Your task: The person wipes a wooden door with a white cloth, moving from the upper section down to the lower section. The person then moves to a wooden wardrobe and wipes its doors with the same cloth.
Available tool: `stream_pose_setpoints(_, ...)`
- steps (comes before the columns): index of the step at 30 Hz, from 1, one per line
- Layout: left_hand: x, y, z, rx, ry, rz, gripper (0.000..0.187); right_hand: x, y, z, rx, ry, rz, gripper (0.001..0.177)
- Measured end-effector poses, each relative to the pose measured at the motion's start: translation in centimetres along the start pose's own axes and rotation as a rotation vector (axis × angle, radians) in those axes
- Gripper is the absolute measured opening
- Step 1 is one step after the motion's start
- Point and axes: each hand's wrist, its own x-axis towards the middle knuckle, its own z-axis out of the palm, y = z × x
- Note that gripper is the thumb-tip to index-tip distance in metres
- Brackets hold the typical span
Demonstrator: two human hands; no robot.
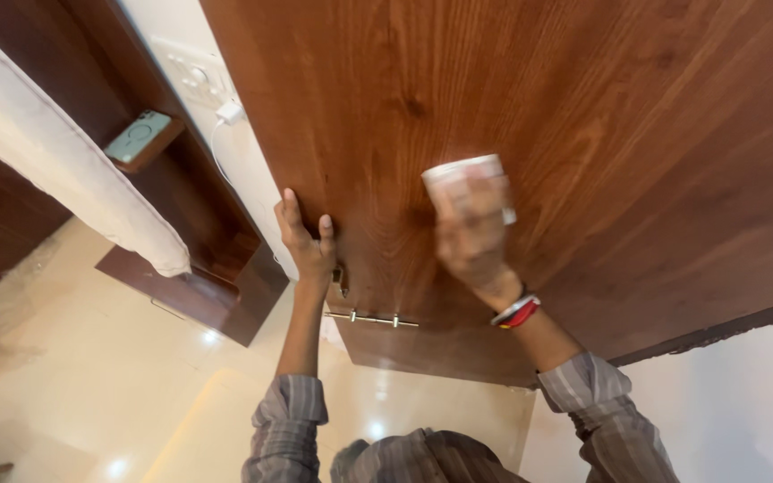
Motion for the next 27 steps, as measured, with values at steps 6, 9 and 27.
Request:
stream_pose_setpoints(6, -0.4, -0.3, 0.0, 0.009, -0.018, -0.009, 0.068, -3.1, -1.8, 0.8, 0.081, -0.244, -0.066, 0.048)
stream_pose_setpoints(9, -0.6, -0.3, 0.2, 0.022, 0.019, 0.030, 0.068, -2.2, -0.9, -0.6, -0.105, -0.070, 0.094, 0.041)
stream_pose_setpoints(27, 0.3, -0.6, -0.2, -0.140, -0.053, 0.041, 0.070, -5.8, -6.0, 6.9, -0.084, -0.131, 0.049, 0.045)
